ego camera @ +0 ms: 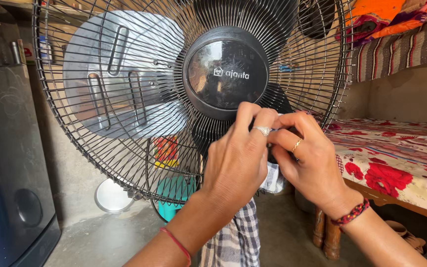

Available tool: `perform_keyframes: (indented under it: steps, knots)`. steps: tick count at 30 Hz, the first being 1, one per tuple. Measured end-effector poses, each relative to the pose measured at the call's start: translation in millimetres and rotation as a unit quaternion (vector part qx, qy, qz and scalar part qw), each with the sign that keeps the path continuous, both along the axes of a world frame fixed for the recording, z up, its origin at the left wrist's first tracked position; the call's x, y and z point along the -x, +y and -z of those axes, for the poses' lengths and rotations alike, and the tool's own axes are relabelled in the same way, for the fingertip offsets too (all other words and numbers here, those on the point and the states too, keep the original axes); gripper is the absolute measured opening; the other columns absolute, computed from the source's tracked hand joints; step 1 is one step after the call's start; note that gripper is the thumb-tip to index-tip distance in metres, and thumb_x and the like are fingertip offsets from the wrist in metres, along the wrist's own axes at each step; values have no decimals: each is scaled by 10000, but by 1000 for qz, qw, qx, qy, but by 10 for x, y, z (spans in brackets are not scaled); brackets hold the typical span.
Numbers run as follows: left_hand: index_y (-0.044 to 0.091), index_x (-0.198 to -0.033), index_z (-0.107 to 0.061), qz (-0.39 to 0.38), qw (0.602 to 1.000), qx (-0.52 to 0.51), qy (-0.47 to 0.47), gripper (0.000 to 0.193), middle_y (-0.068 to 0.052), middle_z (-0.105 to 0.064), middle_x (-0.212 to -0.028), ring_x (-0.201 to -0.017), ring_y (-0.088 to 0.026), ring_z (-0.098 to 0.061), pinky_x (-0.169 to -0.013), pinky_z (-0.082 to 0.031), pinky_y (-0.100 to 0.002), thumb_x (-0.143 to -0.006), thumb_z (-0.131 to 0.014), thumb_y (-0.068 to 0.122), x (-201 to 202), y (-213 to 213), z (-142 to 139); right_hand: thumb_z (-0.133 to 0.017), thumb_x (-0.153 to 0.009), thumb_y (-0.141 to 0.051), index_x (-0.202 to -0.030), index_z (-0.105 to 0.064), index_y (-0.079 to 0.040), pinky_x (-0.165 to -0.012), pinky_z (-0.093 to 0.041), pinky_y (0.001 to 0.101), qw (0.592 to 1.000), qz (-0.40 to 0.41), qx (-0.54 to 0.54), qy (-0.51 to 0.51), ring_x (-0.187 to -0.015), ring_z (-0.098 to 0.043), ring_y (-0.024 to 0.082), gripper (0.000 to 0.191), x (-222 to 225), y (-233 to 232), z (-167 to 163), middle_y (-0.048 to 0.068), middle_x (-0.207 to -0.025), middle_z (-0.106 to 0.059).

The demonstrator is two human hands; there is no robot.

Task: The person uses a screwdriver to unscrew the fasteners holding the front guard of a pedestal fan, then wipes the fan blades and center hub with a checkered cloth, and finally uses the screwdriver again to re-tighten the guard screws.

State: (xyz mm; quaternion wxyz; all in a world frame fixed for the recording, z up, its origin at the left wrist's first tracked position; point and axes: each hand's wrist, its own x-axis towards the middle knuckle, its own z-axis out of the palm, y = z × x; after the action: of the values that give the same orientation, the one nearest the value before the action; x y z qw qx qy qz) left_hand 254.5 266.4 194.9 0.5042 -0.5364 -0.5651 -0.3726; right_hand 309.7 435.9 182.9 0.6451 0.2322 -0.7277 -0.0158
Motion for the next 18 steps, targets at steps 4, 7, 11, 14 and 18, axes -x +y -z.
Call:
perform_keyframes:
  steps: [4,7,11,14,18]
  knots:
    - [89,-1209,-523,-6,1000,6,0,424,-133,-537,-1177,-902,-400,-682,-659,-539,-523,-824,-634,-51,44,4,9,-717,-746,80,-952,-667,-55,-863,-531,410,999,24,-8,20,-1035,-622,320,252,38,87,175,105,-1077,-596]
    - [74,-1208,-520,-8,999,31,0,438,-147,-531,-1186,-897,-405,-678,-646,-542,-523,-805,-637,-55,65,9,76,-733,-734,51,-935,-688,-69,-808,-526,375,998,31,48,-24,-987,-630,281,239,13,201,400,79,-1036,-608]
    - [53,-1209,-508,-13,999,50,14,418,-145,-530,-1179,-940,-383,-693,-632,-554,-501,-823,-631,-51,54,74,105,-723,-738,52,-929,-726,-86,-789,-547,341,988,11,147,-53,-950,-668,225,236,-2,217,505,67,-1031,-631]
    - [68,-1216,-518,-9,999,36,17,402,-147,-532,-1195,-928,-399,-681,-637,-553,-506,-847,-633,-44,71,76,55,-724,-767,39,-950,-727,-87,-759,-550,324,990,-9,144,-11,-942,-677,210,222,28,127,352,72,-1054,-648]
    - [84,-1211,-523,-13,1000,4,4,401,-142,-537,-1188,-908,-403,-679,-649,-539,-520,-845,-638,-34,97,62,-49,-703,-833,58,-1006,-722,-78,-819,-548,322,993,-31,112,38,-981,-677,213,221,74,64,55,81,-1073,-653]
